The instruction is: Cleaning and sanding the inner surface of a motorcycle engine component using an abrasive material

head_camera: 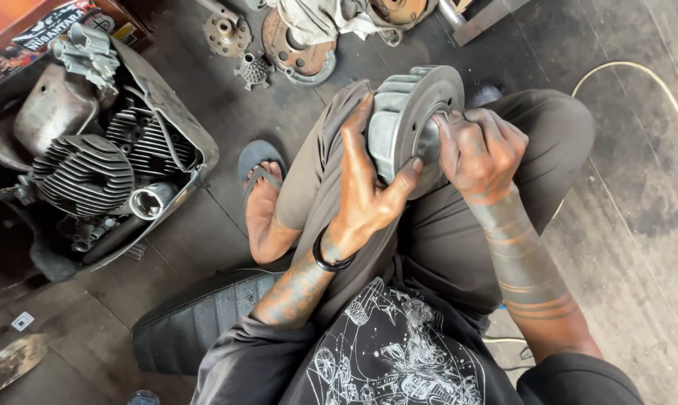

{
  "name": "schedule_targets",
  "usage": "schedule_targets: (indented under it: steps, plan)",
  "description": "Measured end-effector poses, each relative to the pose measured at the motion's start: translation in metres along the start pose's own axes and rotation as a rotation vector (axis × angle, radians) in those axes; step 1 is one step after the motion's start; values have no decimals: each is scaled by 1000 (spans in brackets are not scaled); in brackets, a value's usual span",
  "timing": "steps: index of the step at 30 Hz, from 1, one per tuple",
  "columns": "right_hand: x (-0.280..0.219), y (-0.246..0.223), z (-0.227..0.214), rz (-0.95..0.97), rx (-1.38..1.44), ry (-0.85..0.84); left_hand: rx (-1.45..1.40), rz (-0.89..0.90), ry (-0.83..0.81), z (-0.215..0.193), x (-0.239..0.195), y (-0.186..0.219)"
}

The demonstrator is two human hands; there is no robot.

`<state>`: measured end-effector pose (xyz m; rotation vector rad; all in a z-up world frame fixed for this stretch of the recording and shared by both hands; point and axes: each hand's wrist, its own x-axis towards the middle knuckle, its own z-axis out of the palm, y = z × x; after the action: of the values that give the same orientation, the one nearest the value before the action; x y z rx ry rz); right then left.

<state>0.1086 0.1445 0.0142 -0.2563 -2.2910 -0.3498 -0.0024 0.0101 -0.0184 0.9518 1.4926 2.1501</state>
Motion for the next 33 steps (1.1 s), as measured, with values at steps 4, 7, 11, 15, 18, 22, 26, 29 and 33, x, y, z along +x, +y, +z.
schedule_targets:
  steps: [4,7,11,15,18,22,26,29,33]
  plan:
    - [21,-19,-9,98,92,-43,12,-20,40,-10,-1,-1]
    - [48,-30,-30,424,313,-333,-17,-14,55,-11,0,-6]
    - [67,-15,-46,792,551,-732,-55,-59,7,-2,0,-7]
    - [44,-17,-46,785,538,-622,-67,-66,-18,-1,0,-11]
    - [12,-9,-22,421,152,-411,-34,-50,-24,2,5,-4]
    - [19,6,-8,-52,-5,-49,-8,-20,-38,-2,6,1]
    - [14,-10,-13,95,128,-135,36,-49,0,-5,-4,-4]
    - [37,-24,-34,434,283,-400,80,-78,-65,-5,-3,2]
    - [45,-10,-51,745,614,-709,78,-108,-153,0,3,9]
